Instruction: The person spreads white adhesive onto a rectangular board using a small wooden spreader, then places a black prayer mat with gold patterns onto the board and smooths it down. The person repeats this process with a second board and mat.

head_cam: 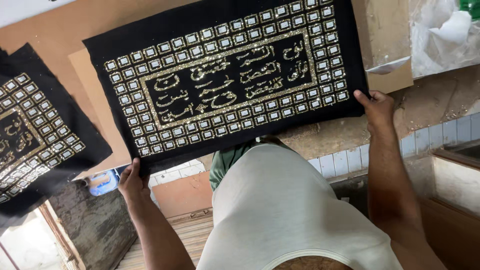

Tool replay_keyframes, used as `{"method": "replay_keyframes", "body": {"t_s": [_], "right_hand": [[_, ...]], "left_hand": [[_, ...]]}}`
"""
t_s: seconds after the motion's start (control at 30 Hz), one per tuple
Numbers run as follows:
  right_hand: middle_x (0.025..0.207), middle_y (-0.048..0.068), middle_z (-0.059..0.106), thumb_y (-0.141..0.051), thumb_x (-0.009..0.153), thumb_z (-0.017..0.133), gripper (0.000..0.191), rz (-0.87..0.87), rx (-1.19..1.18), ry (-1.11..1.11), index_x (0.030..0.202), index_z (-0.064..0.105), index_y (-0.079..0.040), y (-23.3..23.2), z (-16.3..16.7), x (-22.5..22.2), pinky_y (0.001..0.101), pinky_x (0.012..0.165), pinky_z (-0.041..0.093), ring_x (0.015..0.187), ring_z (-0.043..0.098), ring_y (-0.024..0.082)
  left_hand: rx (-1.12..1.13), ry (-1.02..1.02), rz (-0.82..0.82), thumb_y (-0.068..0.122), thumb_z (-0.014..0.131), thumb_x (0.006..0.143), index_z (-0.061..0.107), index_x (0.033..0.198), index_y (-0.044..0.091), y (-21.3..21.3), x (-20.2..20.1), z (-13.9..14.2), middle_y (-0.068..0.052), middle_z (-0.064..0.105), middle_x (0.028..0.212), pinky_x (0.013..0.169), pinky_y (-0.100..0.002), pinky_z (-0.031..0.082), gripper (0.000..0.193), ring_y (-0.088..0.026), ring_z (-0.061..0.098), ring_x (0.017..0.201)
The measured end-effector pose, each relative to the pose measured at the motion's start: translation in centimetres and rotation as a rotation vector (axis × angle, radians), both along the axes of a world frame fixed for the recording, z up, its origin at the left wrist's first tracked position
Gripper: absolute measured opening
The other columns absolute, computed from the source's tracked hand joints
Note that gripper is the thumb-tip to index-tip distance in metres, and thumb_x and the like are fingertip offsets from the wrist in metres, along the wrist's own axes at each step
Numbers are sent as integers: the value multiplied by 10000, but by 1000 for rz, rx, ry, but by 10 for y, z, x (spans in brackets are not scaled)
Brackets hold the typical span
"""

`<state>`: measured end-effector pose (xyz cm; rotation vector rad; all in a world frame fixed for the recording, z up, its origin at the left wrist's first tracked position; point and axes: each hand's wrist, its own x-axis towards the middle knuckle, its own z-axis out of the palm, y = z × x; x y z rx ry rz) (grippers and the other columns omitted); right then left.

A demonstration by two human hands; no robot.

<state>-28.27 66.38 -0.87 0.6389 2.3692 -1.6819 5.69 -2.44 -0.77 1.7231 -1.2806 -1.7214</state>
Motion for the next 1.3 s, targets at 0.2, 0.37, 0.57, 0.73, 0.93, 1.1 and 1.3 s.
{"method": "replay_keyframes", "body": {"t_s": [0.2, 0.37, 0.57, 0.73, 0.93, 1.1, 1.3], "right_hand": [[936, 150, 739, -168, 894, 958, 301, -7, 625, 499, 940, 758, 51, -17, 2, 20, 355, 743, 520, 829, 662, 233], [1003, 168, 758, -161, 935, 924, 297, -64, 572, 397, 1007, 748, 68, -17, -8, 17, 375, 829, 542, 914, 692, 237], [955, 107, 744, -132, 931, 906, 260, -114, 462, 316, 982, 735, 56, -18, -14, 9, 345, 793, 519, 874, 647, 185], [938, 43, 725, -136, 904, 893, 235, -197, 364, 251, 936, 730, 30, -20, -9, 8, 302, 775, 524, 858, 626, 138], [868, 19, 700, -146, 906, 884, 225, -175, 286, 211, 915, 743, 29, -17, -9, 0, 291, 731, 501, 792, 590, 121], [820, 4, 698, -171, 892, 875, 232, -205, 239, 139, 921, 758, 28, -9, -10, -5, 282, 675, 483, 733, 582, 105], [843, -4, 718, -171, 890, 862, 211, -243, 135, 90, 916, 769, 16, -5, -6, -4, 264, 668, 492, 741, 609, 93]], "left_hand": [[-523, -152, 24, 10, 919, 836, 762, 1086, 38, 19, -13, 10, -62, 705, 909, 679, -291, 593, 296, -145, 628, 763], [-1178, -495, -119, 153, 924, 895, 761, 1092, 22, 47, -12, 17, -89, 754, 928, 623, -325, 567, 287, -207, 683, 751], [-80, -85, 152, 246, 816, 931, 720, 1049, 57, 35, -16, 16, -36, 769, 956, 596, -291, 550, 242, -151, 719, 780], [-160, -141, 138, 164, 835, 923, 689, 1016, 14, 27, -14, 16, -101, 750, 969, 632, -311, 622, 229, -193, 719, 791], [-180, -45, 176, 82, 843, 889, 716, 1052, -52, 26, -13, 10, -145, 756, 998, 705, -341, 682, 246, -214, 745, 815], [-154, -53, 210, 53, 862, 879, 714, 1054, -64, 22, -12, 8, -150, 766, 1002, 733, -346, 646, 257, -218, 764, 825], [-86, -30, 76, 113, 824, 952, 733, 1070, -14, 27, -12, 20, -98, 765, 1031, 730, -310, 637, 196, -184, 742, 852]]}}
